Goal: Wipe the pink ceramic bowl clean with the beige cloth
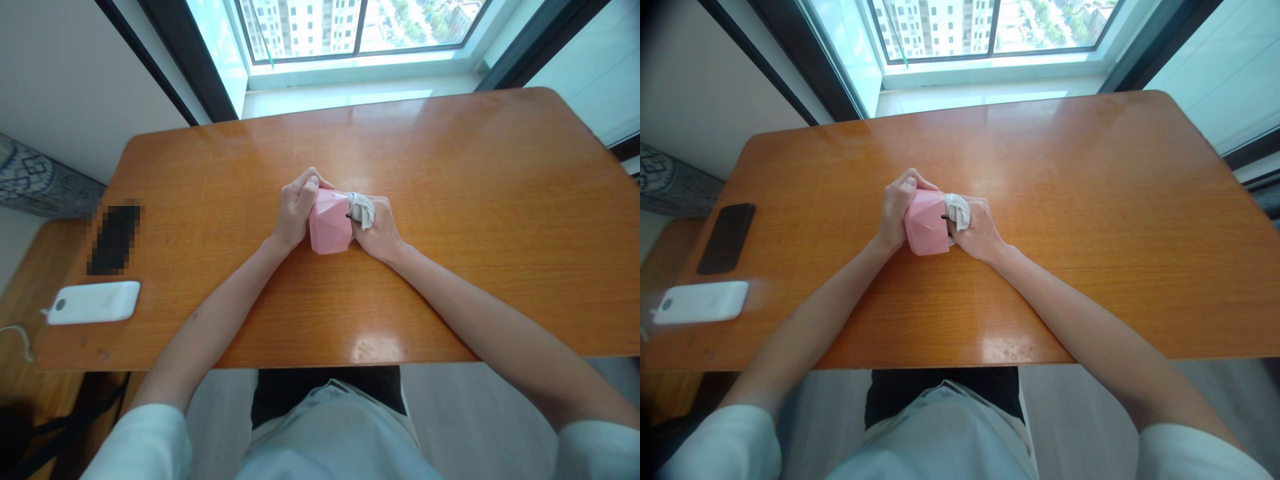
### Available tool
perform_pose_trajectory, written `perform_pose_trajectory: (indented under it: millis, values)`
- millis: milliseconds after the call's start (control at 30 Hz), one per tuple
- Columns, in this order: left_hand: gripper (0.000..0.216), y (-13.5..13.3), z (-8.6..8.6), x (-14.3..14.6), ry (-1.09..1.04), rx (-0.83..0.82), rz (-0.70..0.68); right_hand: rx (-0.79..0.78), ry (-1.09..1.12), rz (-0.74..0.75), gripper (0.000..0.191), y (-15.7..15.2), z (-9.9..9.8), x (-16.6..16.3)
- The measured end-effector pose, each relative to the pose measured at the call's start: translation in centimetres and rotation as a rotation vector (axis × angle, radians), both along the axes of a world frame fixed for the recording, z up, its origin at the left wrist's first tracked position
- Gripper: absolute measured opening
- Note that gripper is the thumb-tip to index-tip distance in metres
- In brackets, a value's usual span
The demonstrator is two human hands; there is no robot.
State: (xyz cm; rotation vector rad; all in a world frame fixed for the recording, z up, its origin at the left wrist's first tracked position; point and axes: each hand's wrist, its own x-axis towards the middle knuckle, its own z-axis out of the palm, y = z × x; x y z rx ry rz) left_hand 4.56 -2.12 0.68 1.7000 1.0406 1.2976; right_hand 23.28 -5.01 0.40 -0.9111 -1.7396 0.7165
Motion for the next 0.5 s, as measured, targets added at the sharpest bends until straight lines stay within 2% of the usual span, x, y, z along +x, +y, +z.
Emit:
perform_pose_trajectory:
  millis: [233,400,500]
  values:
    - [0.068,0.8,-0.2,0.1,-0.016,-0.108,-0.020,0.014,-0.020,0.009,0.020,-0.1,0.0,0.2]
    - [0.057,1.6,-1.3,-0.3,-0.052,-0.160,-0.057,0.053,-0.030,0.029,0.017,0.0,-0.1,0.2]
    - [0.047,1.9,-2.1,-0.6,-0.077,-0.182,-0.073,0.087,-0.010,0.058,0.022,-0.1,-0.1,0.1]
